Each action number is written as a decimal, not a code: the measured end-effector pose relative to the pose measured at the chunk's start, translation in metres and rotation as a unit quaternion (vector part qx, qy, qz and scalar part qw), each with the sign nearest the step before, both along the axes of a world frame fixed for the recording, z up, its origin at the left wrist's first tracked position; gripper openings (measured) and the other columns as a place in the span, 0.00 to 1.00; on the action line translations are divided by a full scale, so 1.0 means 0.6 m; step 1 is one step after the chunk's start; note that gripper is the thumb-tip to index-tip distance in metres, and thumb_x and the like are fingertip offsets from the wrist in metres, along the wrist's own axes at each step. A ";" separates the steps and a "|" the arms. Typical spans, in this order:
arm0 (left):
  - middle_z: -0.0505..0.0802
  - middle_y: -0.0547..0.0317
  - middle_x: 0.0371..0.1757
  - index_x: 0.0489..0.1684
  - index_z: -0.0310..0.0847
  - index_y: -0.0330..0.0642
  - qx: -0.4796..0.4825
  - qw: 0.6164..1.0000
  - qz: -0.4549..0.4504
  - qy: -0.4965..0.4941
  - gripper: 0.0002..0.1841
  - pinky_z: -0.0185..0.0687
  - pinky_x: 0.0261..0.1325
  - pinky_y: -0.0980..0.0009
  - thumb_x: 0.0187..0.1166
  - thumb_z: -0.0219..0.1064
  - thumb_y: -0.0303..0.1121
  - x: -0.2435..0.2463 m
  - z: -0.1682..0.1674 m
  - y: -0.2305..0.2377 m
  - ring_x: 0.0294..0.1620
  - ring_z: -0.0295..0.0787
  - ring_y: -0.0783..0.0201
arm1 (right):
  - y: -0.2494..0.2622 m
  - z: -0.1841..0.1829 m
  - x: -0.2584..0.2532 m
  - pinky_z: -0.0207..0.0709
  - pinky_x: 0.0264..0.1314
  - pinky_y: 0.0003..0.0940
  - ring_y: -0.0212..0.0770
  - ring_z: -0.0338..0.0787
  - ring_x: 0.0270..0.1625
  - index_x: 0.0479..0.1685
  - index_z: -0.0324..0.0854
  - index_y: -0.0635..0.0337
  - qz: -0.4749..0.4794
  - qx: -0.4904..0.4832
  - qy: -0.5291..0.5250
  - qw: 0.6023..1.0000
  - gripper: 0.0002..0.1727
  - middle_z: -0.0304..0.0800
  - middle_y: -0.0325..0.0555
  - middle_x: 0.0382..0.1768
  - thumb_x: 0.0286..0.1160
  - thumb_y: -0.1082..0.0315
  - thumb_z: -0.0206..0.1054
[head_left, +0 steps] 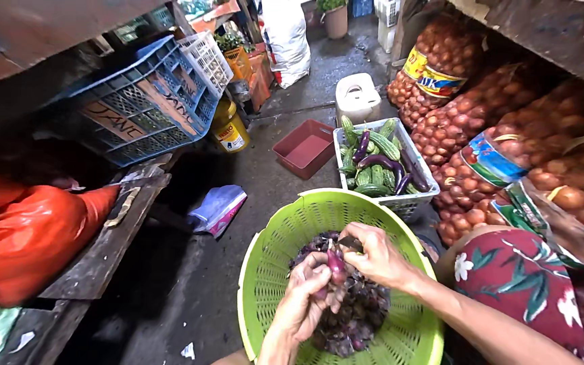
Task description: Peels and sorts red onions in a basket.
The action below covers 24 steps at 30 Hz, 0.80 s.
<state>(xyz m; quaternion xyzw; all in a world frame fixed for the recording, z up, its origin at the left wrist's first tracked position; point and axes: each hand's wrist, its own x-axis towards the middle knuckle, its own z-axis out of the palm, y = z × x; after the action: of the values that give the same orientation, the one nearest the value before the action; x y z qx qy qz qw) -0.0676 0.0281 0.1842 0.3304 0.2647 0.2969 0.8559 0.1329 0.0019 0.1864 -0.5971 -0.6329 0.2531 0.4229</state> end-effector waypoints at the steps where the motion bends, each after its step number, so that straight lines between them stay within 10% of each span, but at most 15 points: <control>1: 0.95 0.48 0.42 0.57 0.78 0.39 -0.014 1.000 0.004 -0.008 0.15 0.91 0.30 0.72 0.74 0.67 0.29 0.001 0.003 0.000 0.31 0.94 0.62 | 0.001 0.009 0.003 0.77 0.36 0.32 0.34 0.83 0.32 0.48 0.88 0.64 0.013 -0.050 0.068 0.996 0.12 0.89 0.46 0.38 0.70 0.69 0.65; 5: 0.94 0.50 0.41 0.58 0.77 0.39 0.036 0.998 0.025 0.033 0.15 0.89 0.31 0.72 0.74 0.59 0.25 0.006 0.002 0.002 0.30 0.92 0.64 | 0.007 0.024 0.024 0.71 0.18 0.21 0.25 0.75 0.20 0.79 0.68 0.57 0.128 -0.181 0.328 0.918 0.32 0.87 0.38 0.51 0.73 0.58 0.65; 11: 0.93 0.60 0.36 0.58 0.73 0.42 0.090 0.990 0.009 0.107 0.21 0.80 0.26 0.81 0.71 0.74 0.36 0.009 0.001 -0.006 0.24 0.85 0.76 | -0.001 0.018 0.000 0.72 0.19 0.18 0.21 0.77 0.16 0.36 0.89 0.55 0.055 -0.134 0.272 0.951 0.03 0.89 0.30 0.24 0.68 0.68 0.76; 17: 0.92 0.63 0.47 0.50 0.86 0.39 0.288 0.943 0.024 0.167 0.16 0.88 0.47 0.75 0.64 0.79 0.28 0.003 -0.014 0.005 0.44 0.90 0.73 | -0.015 0.016 -0.007 0.79 0.44 0.17 0.18 0.86 0.40 0.36 0.93 0.59 0.089 -0.032 0.155 0.983 0.08 0.93 0.35 0.38 0.64 0.65 0.78; 24: 0.92 0.63 0.52 0.64 0.79 0.39 0.271 0.956 0.035 0.108 0.21 0.88 0.46 0.74 0.73 0.73 0.32 -0.001 -0.003 0.005 0.45 0.89 0.72 | -0.005 0.019 0.017 0.79 0.39 0.14 0.17 0.86 0.36 0.38 0.93 0.58 0.061 0.021 0.134 0.989 0.06 0.93 0.34 0.37 0.65 0.67 0.76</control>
<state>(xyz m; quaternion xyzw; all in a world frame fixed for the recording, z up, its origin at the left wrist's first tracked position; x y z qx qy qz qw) -0.0680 0.0309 0.1825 0.5706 0.2762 0.3495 0.6899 0.1431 -0.0010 0.1978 -0.5087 -0.6110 0.3427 0.5003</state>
